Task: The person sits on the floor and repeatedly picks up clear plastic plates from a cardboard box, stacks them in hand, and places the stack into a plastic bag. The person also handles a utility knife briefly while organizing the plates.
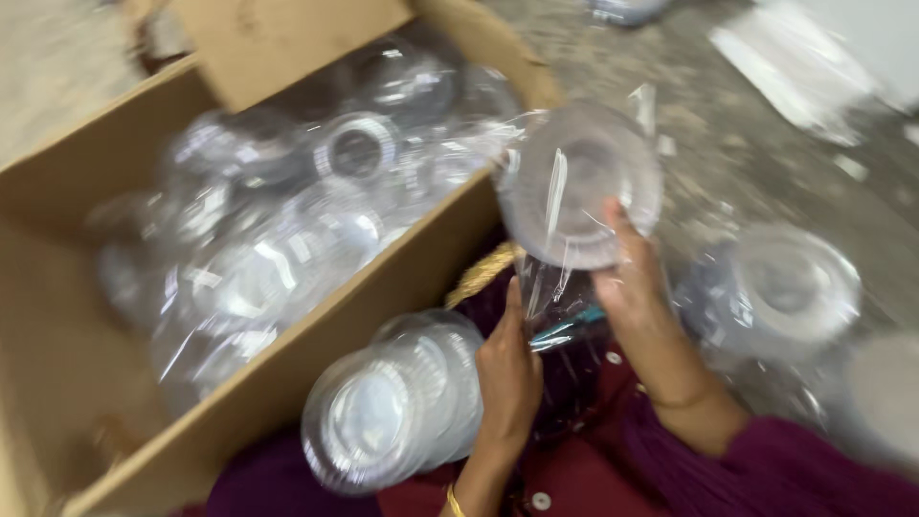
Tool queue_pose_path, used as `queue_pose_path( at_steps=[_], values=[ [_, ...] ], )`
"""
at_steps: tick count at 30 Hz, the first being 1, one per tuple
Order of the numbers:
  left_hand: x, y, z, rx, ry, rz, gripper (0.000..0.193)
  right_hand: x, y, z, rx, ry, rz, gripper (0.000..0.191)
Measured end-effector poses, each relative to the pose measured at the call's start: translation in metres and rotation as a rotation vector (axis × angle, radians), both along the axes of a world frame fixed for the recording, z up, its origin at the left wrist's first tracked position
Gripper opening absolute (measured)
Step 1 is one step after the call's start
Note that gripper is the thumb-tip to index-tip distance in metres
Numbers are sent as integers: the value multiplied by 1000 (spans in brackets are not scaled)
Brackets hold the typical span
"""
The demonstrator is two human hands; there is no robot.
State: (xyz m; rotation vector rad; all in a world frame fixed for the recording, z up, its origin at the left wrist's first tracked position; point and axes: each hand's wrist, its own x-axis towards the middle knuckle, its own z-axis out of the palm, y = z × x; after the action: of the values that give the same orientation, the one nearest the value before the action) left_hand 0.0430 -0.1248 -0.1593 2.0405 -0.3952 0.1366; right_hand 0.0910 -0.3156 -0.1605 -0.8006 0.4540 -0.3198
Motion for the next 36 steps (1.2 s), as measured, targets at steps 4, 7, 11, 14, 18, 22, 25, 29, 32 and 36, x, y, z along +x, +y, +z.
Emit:
queue_pose_path(
  at_steps=[4,7,11,14,18,22,25,29,32,36],
  values=[
    [-4,-22,-17,203,114,-118,67,17,-11,3,-64,7,-100,58],
    [-7,-30,-25,271,190,-188,49,36,-31,-6,-263,221,-232,59],
    [-34,-18,-33,131,167,-452,41,86,-83,-28,-87,62,-737,66],
    [-50,-7,-44,125,252,-703,36,107,-112,-46,-52,171,-962,76],
    [-48,-1,-66,132,292,-799,38,109,-130,-78,48,368,-1168,71],
    [-49,6,-88,34,291,-742,38,96,-135,-98,-118,914,-748,82],
    [-48,7,-99,108,330,-765,38,98,-144,-106,-149,946,-785,80],
    [-49,8,-89,83,357,-735,36,104,-159,-112,-222,920,-806,78],
    [-47,8,-68,20,337,-708,34,98,-164,-117,-272,916,-793,76],
    [-39,10,-42,76,440,-743,33,89,-161,-126,-319,923,-759,73]
  ],
)
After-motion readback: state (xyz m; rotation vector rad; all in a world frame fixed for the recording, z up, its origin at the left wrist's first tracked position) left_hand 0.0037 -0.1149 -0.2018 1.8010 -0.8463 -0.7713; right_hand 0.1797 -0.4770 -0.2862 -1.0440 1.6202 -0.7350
